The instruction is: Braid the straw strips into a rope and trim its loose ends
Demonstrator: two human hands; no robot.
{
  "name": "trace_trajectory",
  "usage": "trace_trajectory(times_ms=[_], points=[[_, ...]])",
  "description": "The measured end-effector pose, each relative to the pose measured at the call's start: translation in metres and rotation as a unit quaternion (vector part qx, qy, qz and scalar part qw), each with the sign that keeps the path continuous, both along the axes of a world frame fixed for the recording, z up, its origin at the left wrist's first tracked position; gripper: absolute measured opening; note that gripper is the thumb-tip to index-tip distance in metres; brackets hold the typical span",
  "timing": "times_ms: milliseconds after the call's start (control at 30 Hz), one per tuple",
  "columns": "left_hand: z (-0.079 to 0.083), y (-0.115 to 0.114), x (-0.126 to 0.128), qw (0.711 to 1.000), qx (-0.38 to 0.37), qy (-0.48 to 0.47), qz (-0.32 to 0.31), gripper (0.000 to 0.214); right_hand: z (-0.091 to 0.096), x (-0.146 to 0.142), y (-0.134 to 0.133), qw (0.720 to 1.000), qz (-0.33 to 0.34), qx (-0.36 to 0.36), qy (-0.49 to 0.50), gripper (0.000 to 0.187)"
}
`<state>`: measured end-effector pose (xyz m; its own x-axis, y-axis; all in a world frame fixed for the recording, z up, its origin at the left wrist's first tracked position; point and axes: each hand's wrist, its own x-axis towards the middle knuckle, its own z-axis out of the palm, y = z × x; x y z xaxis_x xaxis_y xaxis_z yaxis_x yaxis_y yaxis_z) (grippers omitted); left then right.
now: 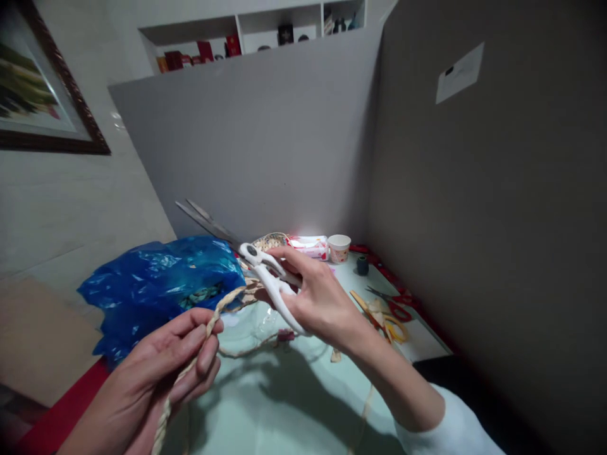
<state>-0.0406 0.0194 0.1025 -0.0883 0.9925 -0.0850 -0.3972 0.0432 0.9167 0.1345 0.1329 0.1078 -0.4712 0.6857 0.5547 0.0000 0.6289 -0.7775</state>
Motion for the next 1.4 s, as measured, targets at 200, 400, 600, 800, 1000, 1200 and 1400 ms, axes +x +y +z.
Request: trace_trajectory(times_ms=[200, 400, 600, 800, 1000, 1200, 1400], points=[[0.005, 0.008, -0.002, 0.992, 0.042, -0.061, 0.101, 0.011, -0.006, 0.007, -0.001, 0.954, -0.126, 0.254, -0.099, 0.053], [0.006, 0.002, -0.004, 0.986, 0.068, -0.079, 0.128, 0.018, -0.016, 0.002, 0.0, 0.905, -0.088, 0.369, -0.19, 0.064], [0.009, 0.001, -0.003, 0.988, 0.077, -0.066, 0.114, 0.016, -0.017, 0.005, 0.004, 0.888, -0.094, 0.399, -0.207, 0.062], [0.006, 0.0, -0.002, 0.99, 0.083, -0.05, 0.104, 0.01, -0.024, 0.007, 0.01, 0.878, -0.112, 0.419, -0.204, 0.069], [0.004, 0.003, -0.002, 0.992, 0.073, -0.021, 0.105, 0.009, -0.03, 0.006, 0.013, 0.875, -0.113, 0.438, -0.171, 0.063], [0.007, 0.006, -0.003, 0.995, 0.057, -0.032, 0.081, 0.008, -0.024, -0.008, 0.003, 0.982, -0.105, 0.123, -0.093, 0.03], [0.008, 0.005, -0.004, 0.995, 0.055, -0.046, 0.072, 0.009, -0.013, -0.007, 0.006, 0.976, 0.017, -0.217, 0.013, 0.026]])
